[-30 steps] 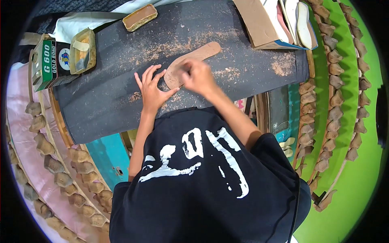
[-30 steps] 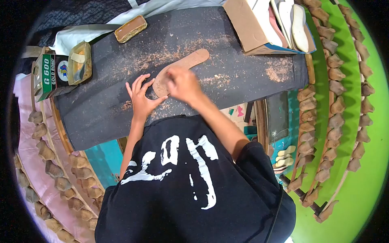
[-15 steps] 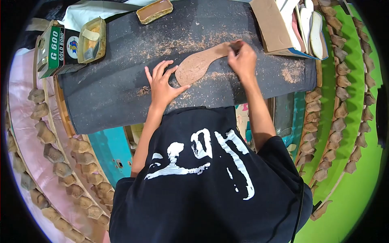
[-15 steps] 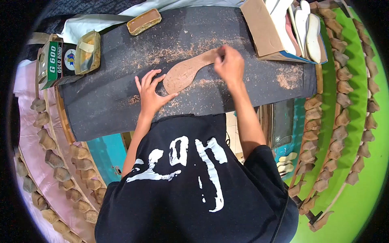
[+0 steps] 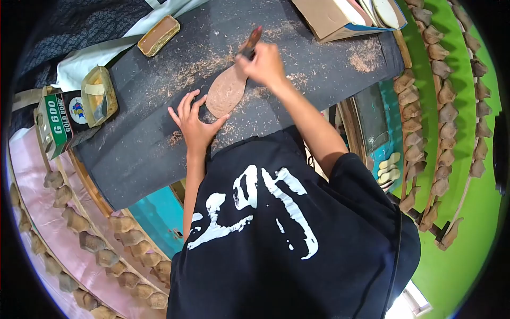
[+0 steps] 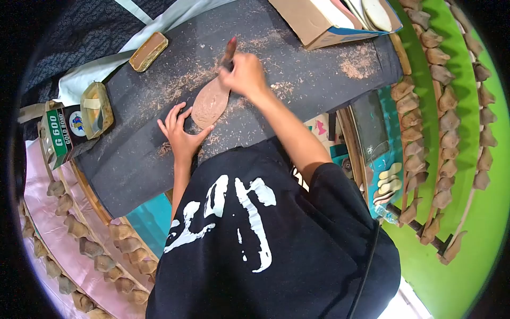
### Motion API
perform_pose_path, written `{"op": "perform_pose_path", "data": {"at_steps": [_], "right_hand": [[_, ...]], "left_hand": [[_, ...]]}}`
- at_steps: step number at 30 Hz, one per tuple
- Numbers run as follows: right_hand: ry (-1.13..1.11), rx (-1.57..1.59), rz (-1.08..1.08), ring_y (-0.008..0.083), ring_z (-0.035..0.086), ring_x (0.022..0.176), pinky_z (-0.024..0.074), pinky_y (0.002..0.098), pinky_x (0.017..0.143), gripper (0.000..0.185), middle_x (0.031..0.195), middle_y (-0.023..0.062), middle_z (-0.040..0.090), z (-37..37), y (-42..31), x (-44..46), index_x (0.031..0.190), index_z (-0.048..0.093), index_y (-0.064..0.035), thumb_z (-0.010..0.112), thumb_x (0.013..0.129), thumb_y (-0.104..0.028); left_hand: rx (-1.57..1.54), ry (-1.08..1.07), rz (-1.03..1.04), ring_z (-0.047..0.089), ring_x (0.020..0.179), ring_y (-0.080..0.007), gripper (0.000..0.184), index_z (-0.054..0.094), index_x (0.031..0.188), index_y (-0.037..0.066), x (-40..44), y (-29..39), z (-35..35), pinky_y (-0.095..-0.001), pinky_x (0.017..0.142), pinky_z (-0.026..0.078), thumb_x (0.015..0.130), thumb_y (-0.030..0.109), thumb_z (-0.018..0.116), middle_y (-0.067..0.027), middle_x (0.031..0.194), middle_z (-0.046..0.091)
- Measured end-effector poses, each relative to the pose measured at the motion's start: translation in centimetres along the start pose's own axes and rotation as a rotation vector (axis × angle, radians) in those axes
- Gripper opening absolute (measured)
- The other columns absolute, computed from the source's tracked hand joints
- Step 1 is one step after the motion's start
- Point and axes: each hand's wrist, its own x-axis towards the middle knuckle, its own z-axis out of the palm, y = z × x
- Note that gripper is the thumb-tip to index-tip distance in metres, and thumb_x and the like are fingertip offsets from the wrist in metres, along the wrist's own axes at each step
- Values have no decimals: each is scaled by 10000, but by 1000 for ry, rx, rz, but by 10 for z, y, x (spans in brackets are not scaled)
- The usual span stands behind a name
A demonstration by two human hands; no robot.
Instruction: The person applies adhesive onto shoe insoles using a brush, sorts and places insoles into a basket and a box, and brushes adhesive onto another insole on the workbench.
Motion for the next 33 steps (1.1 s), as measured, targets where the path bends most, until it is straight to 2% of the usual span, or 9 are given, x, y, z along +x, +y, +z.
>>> {"op": "perform_pose_path", "data": {"at_steps": [6,11,15,21,24,27,28,31,33], "right_hand": [[19,-256,-286,411,752,761,611,503,720,266,821,220,746,-1,-21,-3,968,745,-31,753,836,-262],[-215,10,-220,447,741,793,598,528,745,336,815,236,736,47,-59,-54,1019,757,-14,792,808,-273],[-247,-74,82,335,766,752,591,467,710,349,814,216,755,19,-30,-22,997,785,-7,867,803,-285],[228,-379,32,363,763,766,603,442,750,291,867,213,774,-58,40,39,1000,771,4,846,841,-228],[149,-300,-31,393,766,824,610,455,795,255,925,205,784,-59,31,29,1026,772,-20,817,840,-189],[60,-252,-379,375,757,887,617,493,811,209,970,160,768,-27,-18,-13,991,744,-117,666,809,-51],[-79,-251,-274,347,755,903,618,471,810,223,941,132,761,-11,-32,-34,980,733,-133,664,800,-22],[-203,-109,-428,376,761,883,620,473,826,189,990,135,770,24,-60,-69,1001,719,-105,740,814,-96],[-340,17,-260,402,760,915,621,481,847,211,1045,176,777,20,-65,-70,1048,736,-70,761,861,-165]], "left_hand": [[16,-3,-1,514,1454,-297,783,739,1225,145,1,0,0,-722,1264,103,593,523,1006,-21,1484,619],[5,-18,-11,513,1456,-298,757,728,1201,143,2,0,-1,-715,1266,105,603,517,1003,-24,1483,619],[-4,-4,-7,518,1452,-301,747,722,1189,135,2,3,-3,-718,1260,109,609,513,1003,-35,1470,623],[-36,10,-11,530,1440,-301,743,729,1173,123,2,4,-4,-737,1248,107,611,523,1005,-48,1456,625],[-47,17,-15,530,1440,-297,741,729,1173,128,1,4,-4,-735,1251,105,609,523,1005,-44,1453,627],[-51,18,-16,525,1440,-294,737,728,1166,126,3,5,-2,-725,1261,91,609,526,1000,-33,1449,627],[-58,19,-22,519,1440,-293,737,727,1161,122,3,5,-2,-717,1269,81,608,529,995,-23,1446,625],[-29,12,-27,514,1439,-294,737,725,1153,120,1,1,1,-710,1275,75,602,531,990,-12,1441,624],[-28,9,-23,514,1440,-296,736,726,1153,122,0,0,2,-711,1275,77,602,532,989,-12,1443,623]]}}
